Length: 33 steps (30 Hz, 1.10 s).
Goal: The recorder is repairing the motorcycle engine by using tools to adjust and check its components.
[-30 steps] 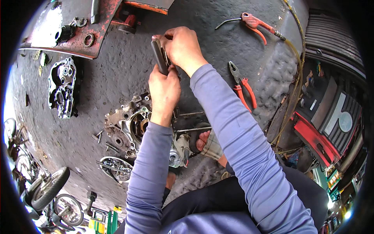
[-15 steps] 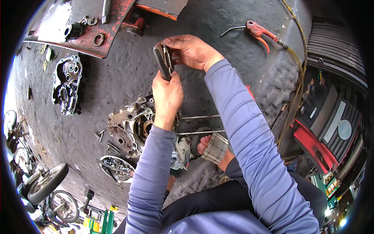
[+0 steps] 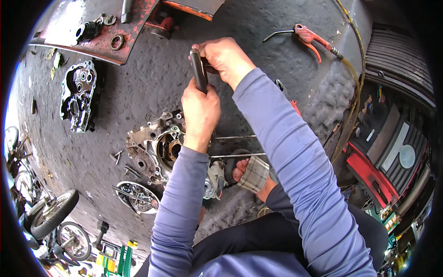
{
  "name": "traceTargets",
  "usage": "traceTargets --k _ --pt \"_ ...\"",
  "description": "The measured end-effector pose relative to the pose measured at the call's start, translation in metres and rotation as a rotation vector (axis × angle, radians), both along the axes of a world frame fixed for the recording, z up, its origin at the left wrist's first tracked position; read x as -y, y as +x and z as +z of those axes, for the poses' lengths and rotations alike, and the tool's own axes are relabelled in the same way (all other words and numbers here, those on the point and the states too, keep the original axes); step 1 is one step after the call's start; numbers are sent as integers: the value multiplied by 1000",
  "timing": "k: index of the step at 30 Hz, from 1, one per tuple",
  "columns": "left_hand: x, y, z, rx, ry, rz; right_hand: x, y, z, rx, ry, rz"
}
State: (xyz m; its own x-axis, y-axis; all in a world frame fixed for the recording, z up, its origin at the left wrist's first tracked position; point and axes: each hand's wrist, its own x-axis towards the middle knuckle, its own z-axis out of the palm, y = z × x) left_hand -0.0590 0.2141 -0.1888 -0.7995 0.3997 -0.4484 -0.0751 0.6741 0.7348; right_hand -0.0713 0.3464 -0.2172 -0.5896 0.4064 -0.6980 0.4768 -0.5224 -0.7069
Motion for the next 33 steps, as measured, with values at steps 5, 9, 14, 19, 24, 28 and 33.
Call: traceTargets --k 5,9,14,19,24,28,33 --pt "6 -1 1 -31 23 32 21 -18 29 389 382 33" --pt "4 -1 2 47 60 55 14 -14 28 349 403 88" --pt "7 0 -6 116 111 122 -11 2 10 -91 -256 200" --pt "7 -1 -9 107 86 88 -11 7 16 -62 -273 111" --pt "11 -2 -12 60 57 66 5 -1 21 33 -99 40" --pt "12 -4 -2 249 173 178 -2 7 11 -167 -311 99" --pt "6 1 -3 129 128 87 -14 10 16 -135 -357 120"
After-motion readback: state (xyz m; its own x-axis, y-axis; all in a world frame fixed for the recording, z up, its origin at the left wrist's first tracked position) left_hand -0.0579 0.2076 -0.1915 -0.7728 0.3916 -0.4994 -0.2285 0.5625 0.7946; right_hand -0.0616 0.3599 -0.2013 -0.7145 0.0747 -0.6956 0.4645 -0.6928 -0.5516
